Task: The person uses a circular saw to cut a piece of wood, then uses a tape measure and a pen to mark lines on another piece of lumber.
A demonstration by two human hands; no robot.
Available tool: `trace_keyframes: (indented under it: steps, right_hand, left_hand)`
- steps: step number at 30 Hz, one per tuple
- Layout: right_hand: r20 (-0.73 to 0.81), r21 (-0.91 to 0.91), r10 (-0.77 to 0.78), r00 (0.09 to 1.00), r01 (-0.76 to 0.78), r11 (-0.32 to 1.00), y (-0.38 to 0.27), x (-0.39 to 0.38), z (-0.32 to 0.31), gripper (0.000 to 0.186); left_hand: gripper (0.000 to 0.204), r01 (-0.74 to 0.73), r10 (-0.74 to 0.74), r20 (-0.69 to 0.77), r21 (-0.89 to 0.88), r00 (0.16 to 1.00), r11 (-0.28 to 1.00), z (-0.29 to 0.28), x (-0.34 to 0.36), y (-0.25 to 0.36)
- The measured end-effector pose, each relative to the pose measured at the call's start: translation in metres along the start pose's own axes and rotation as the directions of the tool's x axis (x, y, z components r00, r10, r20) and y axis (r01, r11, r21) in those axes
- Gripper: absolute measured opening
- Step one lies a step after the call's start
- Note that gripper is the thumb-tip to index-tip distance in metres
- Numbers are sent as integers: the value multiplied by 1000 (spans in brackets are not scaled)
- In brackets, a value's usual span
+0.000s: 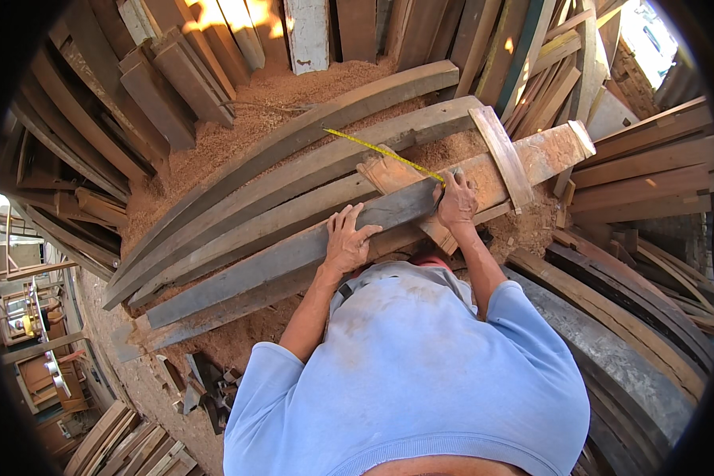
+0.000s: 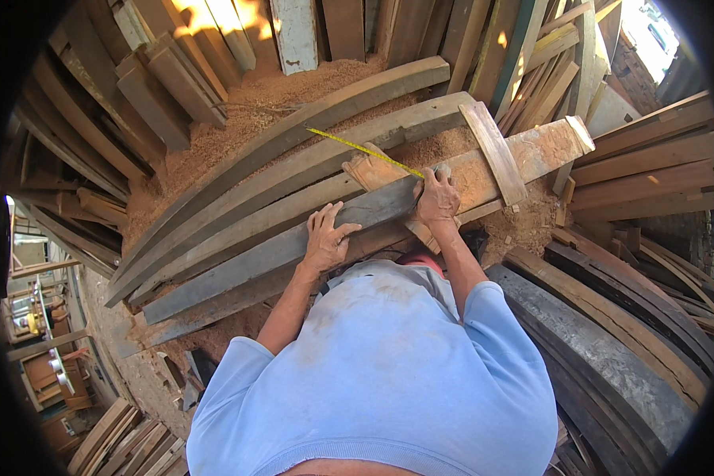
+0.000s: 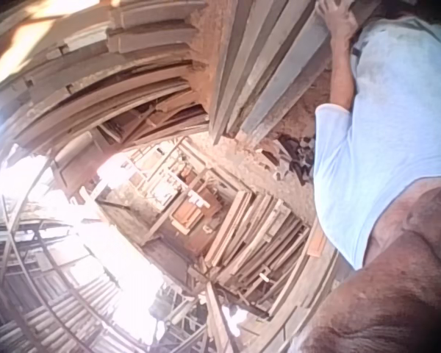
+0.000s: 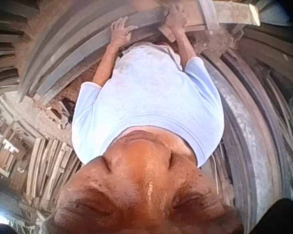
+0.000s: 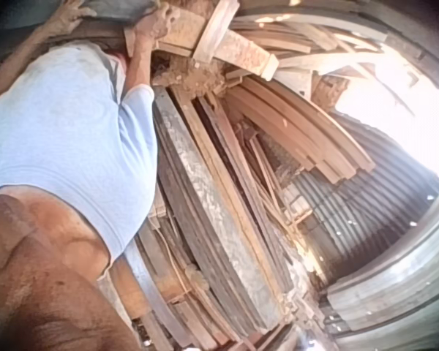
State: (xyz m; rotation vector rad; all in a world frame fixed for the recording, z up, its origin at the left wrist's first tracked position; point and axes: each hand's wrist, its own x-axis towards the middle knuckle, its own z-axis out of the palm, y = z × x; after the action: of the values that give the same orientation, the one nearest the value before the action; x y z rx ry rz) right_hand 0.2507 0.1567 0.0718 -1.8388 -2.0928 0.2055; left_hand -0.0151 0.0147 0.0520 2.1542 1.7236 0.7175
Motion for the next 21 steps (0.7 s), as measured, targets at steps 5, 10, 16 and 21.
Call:
trace_keyframes:
  steps: [5, 10, 16, 21]
  right_hand:
    - [5, 6, 0, 1000, 0, 1000, -2, 0, -3, 31]
    - [10, 3, 3, 1000, -3, 1000, -2, 1, -4, 31]
    - [16, -28, 26, 1000, -25, 999, -3, 0, -2, 31]
    - [-88, -23, -41, 995, 40, 999, 0, 1, 3, 29]
  left_hand:
    - [45, 6, -6, 0, -4, 1000, 1000, 1, -1, 0]
    - [45, 3, -3, -7, -4, 1000, 1000, 3, -1, -2]
    - [50, -9, 9, 0, -10, 1000, 1000, 3, -2, -4]
    - [47, -4, 4, 4, -3, 1000, 1000, 3, -1, -3]
